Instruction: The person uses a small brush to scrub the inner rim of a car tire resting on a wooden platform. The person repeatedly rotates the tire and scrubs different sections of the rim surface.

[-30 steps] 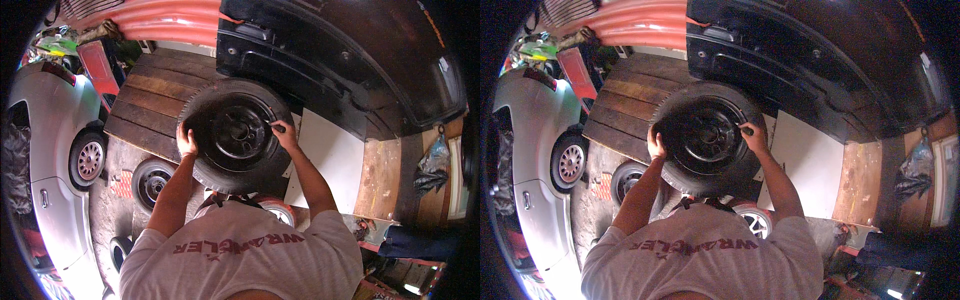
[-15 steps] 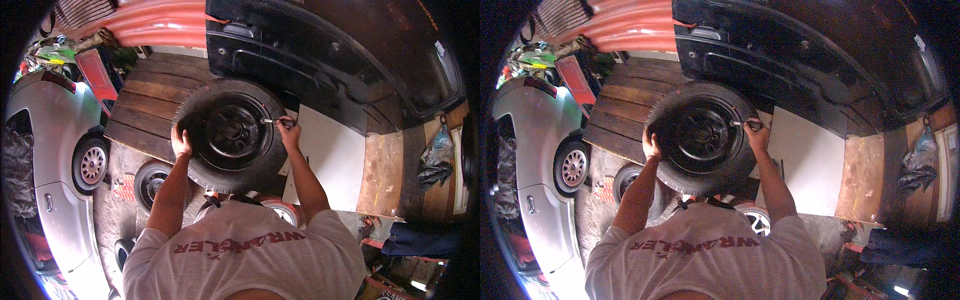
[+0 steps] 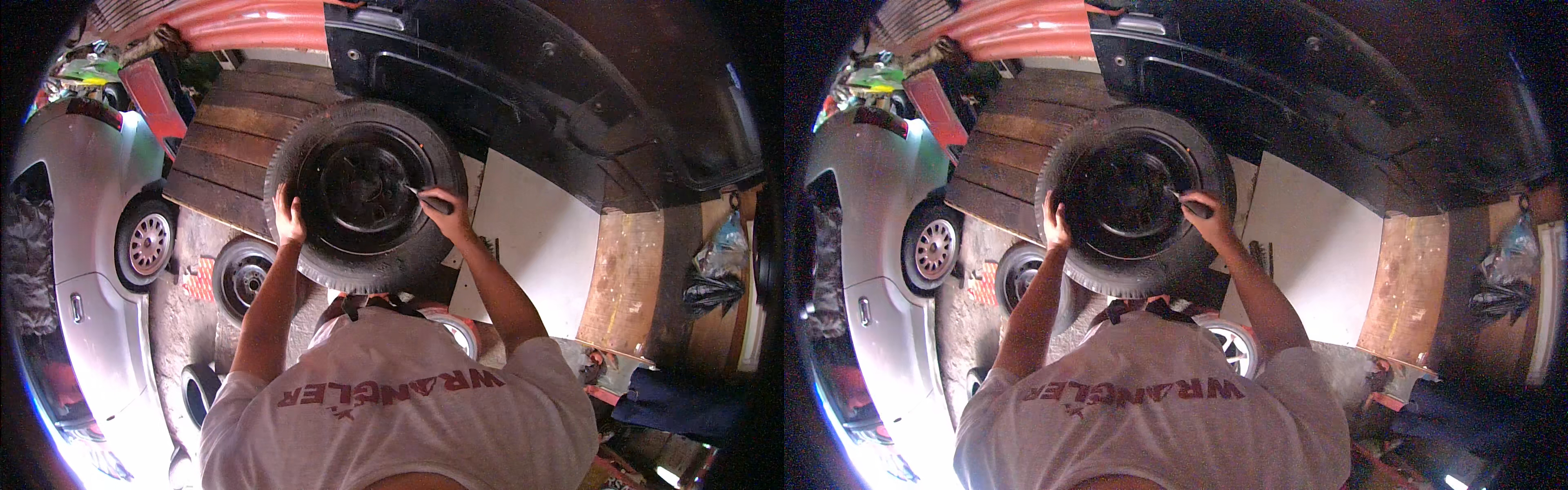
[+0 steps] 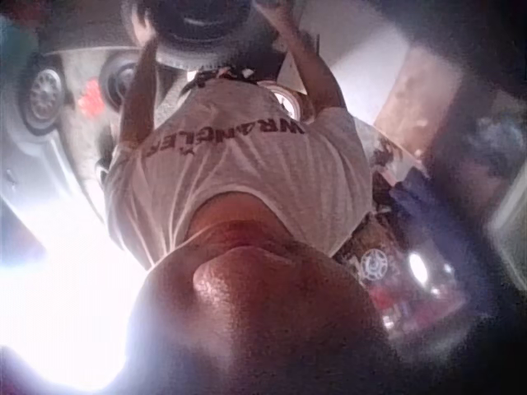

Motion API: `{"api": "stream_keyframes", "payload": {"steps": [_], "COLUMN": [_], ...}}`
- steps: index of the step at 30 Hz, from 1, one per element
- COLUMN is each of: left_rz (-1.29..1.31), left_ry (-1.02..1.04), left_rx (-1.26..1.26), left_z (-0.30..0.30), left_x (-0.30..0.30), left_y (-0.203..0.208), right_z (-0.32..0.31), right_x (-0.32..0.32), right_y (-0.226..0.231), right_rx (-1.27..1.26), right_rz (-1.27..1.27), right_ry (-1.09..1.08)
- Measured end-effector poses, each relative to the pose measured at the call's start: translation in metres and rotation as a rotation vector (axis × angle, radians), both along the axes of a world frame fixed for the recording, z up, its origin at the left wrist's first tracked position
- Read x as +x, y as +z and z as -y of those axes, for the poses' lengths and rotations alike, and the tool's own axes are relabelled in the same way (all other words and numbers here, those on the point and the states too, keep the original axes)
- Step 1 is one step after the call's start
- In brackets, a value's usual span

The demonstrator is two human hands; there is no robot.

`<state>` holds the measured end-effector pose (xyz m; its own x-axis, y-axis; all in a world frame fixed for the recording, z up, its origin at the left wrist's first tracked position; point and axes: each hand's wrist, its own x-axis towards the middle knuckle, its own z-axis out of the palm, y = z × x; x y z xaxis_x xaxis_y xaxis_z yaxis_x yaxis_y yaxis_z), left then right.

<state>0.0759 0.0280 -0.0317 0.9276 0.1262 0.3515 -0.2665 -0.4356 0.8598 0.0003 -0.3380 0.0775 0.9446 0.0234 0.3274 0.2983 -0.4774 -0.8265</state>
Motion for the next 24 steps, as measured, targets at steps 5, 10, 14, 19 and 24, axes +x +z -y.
{"api": "stream_keyframes", "payload": {"steps": [5, 10, 14, 19, 24], "left_rz": [-0.031, -0.026, -0.005, 0.002, -0.007], "left_ry": [0.006, 0.008, 0.011, 0.022, 0.025], "left_rx": [0.119, 0.065, 0.101, 0.127, 0.128], "left_z": [0.010, 0.010, 0.011, 0.013, 0.011], "left_x": [0.003, -0.003, -0.002, -0.004, -0.004], "left_y": [0.010, 0.016, 0.015, 0.024, 0.020], "right_z": [-0.010, -0.032, -0.042, -0.048, -0.042], "right_x": [0.008, -0.034, -0.020, -0.032, -0.036], "right_y": [-0.020, -0.017, -0.027, -0.028, -0.037], "right_rx": [-0.123, -0.129, -0.031, -0.072, -0.025], "right_rz": [0.044, 0.002, 0.077, 0.092, 0.100], "right_ry": [0.086, 0.079, -0.024, -0.062, -0.026]}}
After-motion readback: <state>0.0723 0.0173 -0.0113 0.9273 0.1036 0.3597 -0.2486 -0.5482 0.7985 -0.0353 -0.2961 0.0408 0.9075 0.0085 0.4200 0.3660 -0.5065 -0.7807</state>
